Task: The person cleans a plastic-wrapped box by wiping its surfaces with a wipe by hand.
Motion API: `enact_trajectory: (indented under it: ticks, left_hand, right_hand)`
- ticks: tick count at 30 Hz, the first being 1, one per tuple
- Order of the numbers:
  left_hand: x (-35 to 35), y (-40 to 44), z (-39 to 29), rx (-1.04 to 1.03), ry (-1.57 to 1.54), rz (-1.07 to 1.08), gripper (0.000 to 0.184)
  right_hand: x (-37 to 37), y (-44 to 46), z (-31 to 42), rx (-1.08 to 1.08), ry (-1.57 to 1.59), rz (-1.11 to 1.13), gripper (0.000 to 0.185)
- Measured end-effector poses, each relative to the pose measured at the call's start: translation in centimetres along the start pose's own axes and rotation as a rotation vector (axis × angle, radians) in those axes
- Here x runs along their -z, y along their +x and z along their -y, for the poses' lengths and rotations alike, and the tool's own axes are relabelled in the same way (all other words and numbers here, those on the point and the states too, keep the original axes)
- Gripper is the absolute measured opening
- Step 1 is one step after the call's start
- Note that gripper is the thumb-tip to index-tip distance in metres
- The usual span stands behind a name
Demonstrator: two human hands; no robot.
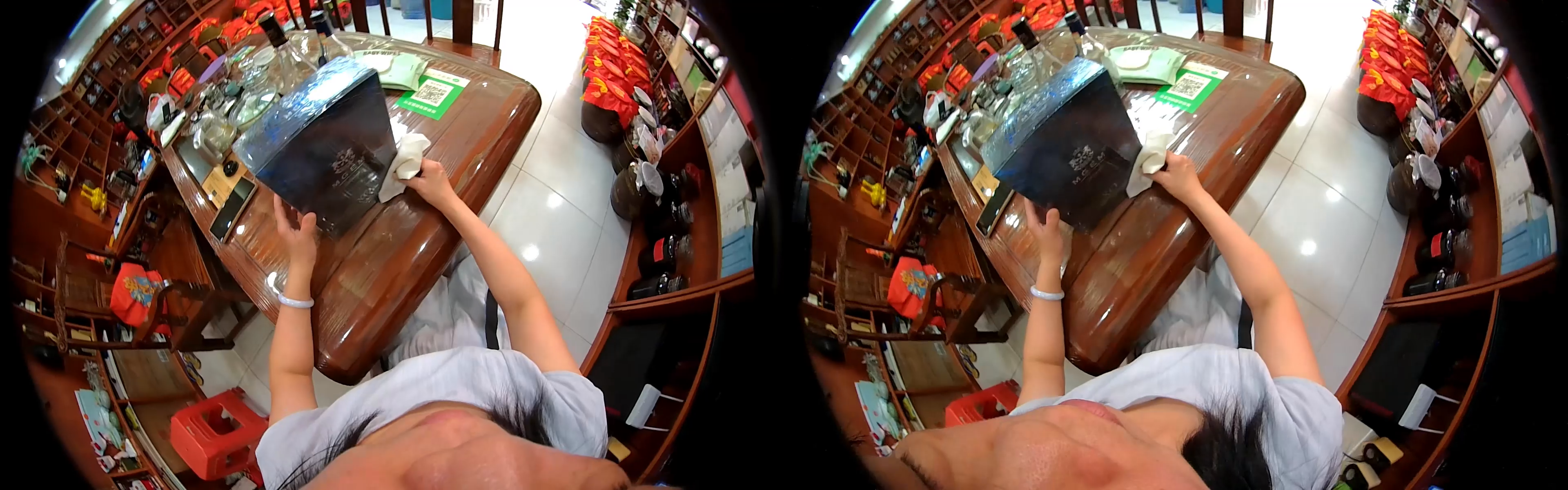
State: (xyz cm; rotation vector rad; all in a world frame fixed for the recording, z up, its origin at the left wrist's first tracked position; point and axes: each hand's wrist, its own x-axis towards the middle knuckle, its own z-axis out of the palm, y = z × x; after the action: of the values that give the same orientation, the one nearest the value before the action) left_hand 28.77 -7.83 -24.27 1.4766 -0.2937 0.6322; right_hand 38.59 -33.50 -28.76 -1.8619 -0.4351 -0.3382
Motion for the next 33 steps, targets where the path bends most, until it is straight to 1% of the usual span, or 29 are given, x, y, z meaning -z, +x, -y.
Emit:
enact_trajectory:
  ticks: [1,2,3,5,6,8,9,11,14,16,18,19,21,24,26,28,30,33]
  left_hand:
    - [-0.2,0.0,-0.2,-0.015,-0.004,0.016,0.082]
    - [-0.5,-0.1,-0.2,-0.013,-0.008,-0.002,0.081]
    - [-0.8,-0.3,-0.3,-0.008,-0.012,-0.021,0.080]
    - [0.0,-0.5,2.0,-0.023,0.017,-0.003,0.079]
    - [0.1,-0.4,2.1,-0.021,0.056,0.003,0.078]
    - [0.3,-0.7,2.1,-0.023,0.094,-0.003,0.077]
    - [0.2,-0.8,1.8,-0.011,0.141,-0.015,0.075]
    - [0.0,-0.7,2.1,-0.002,0.123,-0.003,0.074]
    - [0.1,-0.9,2.5,0.017,0.133,0.012,0.072]
    - [0.5,-1.0,3.4,0.025,0.158,0.015,0.072]
    - [1.0,-1.0,4.5,0.047,0.286,-0.002,0.069]
    - [1.2,-1.1,4.3,0.047,0.288,0.000,0.069]
    - [0.8,-1.0,3.7,-0.005,0.362,0.034,0.066]
    - [1.0,-1.0,3.4,0.025,0.396,0.045,0.066]
    - [1.3,-1.1,3.6,0.028,0.419,0.040,0.068]
    - [1.7,-1.1,4.2,-0.005,0.449,0.002,0.068]
    - [1.4,-1.0,4.0,-0.007,0.480,-0.002,0.066]
    - [0.9,-1.2,3.8,-0.004,0.470,-0.005,0.063]
  right_hand:
    - [-0.2,0.0,0.2,-0.008,0.001,-0.008,0.036]
    - [0.0,0.0,0.7,-0.024,0.044,0.000,0.037]
    - [0.0,-0.1,1.1,-0.043,0.024,0.002,0.037]
    - [0.2,-0.2,1.7,-0.077,0.029,0.000,0.039]
    - [0.2,-0.2,1.8,-0.072,0.003,-0.024,0.036]
    - [0.1,-0.2,1.6,-0.029,0.048,-0.119,0.031]
    - [-0.2,-0.2,0.9,-0.025,0.045,-0.123,0.031]
    - [-0.6,0.0,0.1,-0.052,0.061,-0.209,0.027]
    - [-0.7,-0.5,0.0,-0.095,0.131,-0.229,0.027]
    - [-0.9,-1.3,0.3,-0.060,0.140,-0.248,0.028]
    - [-0.7,-2.1,1.2,-0.015,0.048,-0.289,0.028]
    - [-0.6,-2.8,2.1,-0.086,0.094,-0.263,0.026]
    - [-0.9,-3.3,2.0,-0.062,0.042,-0.265,0.024]
    - [-1.0,-3.9,2.6,-0.063,-0.004,-0.238,0.020]
    - [-1.0,-4.2,2.9,0.000,-0.026,-0.221,0.018]
    - [-1.0,-4.3,3.1,-0.001,-0.047,-0.203,0.016]
    - [-1.1,-4.3,3.0,0.088,-0.078,-0.216,0.018]
    - [-1.2,-4.4,2.3,0.112,-0.093,-0.208,0.017]
